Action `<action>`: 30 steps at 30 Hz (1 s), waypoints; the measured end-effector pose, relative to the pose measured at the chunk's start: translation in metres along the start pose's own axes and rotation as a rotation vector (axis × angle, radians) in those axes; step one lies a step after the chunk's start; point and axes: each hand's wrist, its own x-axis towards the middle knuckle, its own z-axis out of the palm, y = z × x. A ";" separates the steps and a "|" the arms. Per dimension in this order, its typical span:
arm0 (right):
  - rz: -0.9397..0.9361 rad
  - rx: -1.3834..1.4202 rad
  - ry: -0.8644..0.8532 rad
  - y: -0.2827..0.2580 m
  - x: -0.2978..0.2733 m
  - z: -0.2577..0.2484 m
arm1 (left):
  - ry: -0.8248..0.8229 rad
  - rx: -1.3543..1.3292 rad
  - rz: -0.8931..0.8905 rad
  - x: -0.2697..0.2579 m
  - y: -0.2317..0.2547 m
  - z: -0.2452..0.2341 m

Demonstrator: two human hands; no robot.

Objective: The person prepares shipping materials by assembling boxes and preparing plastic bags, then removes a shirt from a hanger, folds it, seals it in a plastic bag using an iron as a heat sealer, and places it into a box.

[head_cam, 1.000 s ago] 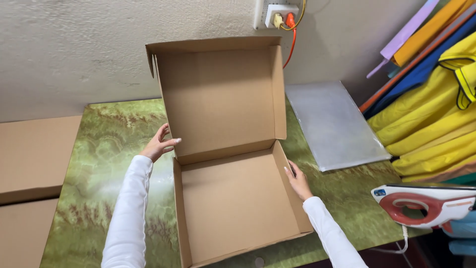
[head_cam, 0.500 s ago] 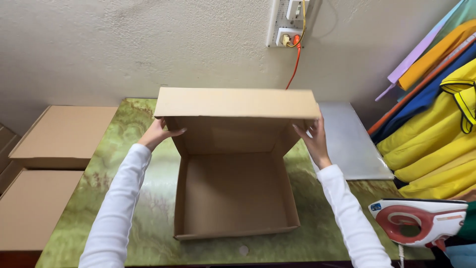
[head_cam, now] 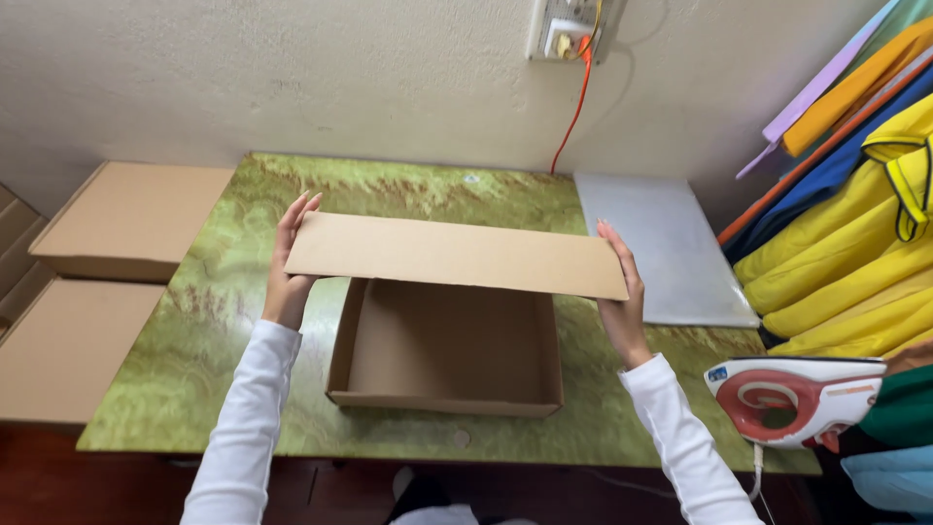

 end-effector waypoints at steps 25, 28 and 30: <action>0.626 -0.054 -0.052 0.091 -0.174 -0.014 | 0.171 0.141 -0.516 -0.222 -0.064 0.020; 0.679 0.002 -0.014 0.087 -0.175 -0.010 | 0.240 0.099 -0.511 -0.223 -0.064 0.027; 0.705 0.015 0.003 0.080 -0.177 -0.006 | 0.248 0.096 -0.510 -0.226 -0.065 0.026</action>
